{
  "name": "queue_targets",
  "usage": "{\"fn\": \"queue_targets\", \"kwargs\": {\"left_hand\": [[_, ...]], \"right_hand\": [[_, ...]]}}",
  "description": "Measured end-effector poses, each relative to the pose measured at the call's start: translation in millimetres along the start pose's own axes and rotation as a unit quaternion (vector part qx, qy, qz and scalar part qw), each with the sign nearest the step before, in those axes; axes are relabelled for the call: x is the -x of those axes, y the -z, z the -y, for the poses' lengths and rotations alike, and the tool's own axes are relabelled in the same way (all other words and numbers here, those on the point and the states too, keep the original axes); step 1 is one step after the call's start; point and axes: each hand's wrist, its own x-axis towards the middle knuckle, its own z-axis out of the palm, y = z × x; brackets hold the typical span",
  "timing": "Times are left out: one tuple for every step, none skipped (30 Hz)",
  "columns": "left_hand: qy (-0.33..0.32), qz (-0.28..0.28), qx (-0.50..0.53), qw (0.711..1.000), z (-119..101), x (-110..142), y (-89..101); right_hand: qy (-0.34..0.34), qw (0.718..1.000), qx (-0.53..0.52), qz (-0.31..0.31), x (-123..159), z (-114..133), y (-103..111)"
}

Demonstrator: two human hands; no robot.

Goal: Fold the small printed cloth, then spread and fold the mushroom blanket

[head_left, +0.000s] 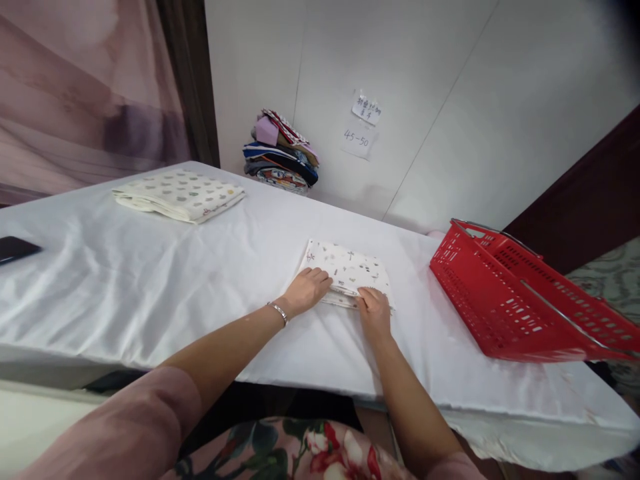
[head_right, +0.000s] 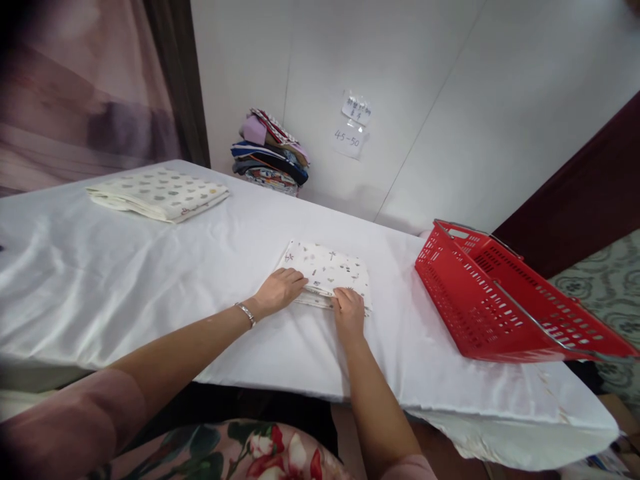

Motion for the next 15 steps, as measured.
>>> {"fn": "queue_targets", "kwargs": {"left_hand": [[-0.007,0.000,-0.006,1.000,0.0,1.1,-2.0],[-0.014,0.003,-0.010,1.000,-0.5,2.9,-4.0],[-0.021,0.009,-0.013,1.000,-1.2,5.1,-5.8],[-0.026,0.014,-0.015,0.999,-2.1,7.5,-7.3],[-0.029,0.018,-0.016,0.999,-3.1,9.6,-8.3],[-0.029,0.019,-0.018,0.999,-3.9,11.4,-8.9],[-0.029,0.021,-0.019,0.999,-4.6,12.7,-9.0],[-0.028,0.022,-0.020,0.999,-4.9,13.4,-8.8],[-0.026,0.022,-0.019,0.999,-4.9,13.7,-8.3],[-0.024,0.023,-0.018,0.999,-4.7,13.5,-7.7],[-0.023,0.023,-0.016,0.999,-4.1,13.1,-7.0],[-0.022,0.022,-0.013,0.999,-3.5,12.6,-6.4],[-0.022,0.019,-0.011,1.000,-2.8,12.1,-5.9],[-0.021,0.016,-0.010,1.000,-2.3,11.7,-5.5],[-0.020,0.013,-0.010,1.000,-2.1,11.5,-5.5]], "right_hand": [[0.004,1.000,0.006,0.001,0.4,0.0,-1.3],[0.008,1.000,0.010,0.007,1.0,-0.5,-2.7],[0.011,1.000,0.012,0.014,1.7,-1.3,-3.9],[0.013,1.000,0.012,0.022,2.5,-2.4,-4.9],[0.015,0.999,0.012,0.028,3.1,-3.4,-5.5],[0.016,0.999,0.011,0.031,3.6,-4.4,-5.8],[0.017,0.999,0.010,0.033,3.9,-5.3,-5.8],[0.019,0.999,0.009,0.035,3.9,-6.1,-5.7],[0.021,0.999,0.009,0.036,3.7,-6.8,-5.5],[0.025,0.999,0.010,0.037,3.4,-7.4,-5.3],[0.029,0.999,0.011,0.039,2.9,-8.0,-5.1],[0.033,0.999,0.014,0.041,2.4,-8.7,-5.0],[0.037,0.998,0.017,0.044,2.0,-9.3,-4.9],[0.041,0.998,0.020,0.047,1.8,-10.0,-4.8],[0.045,0.997,0.023,0.050,1.7,-10.8,-4.6]]}}
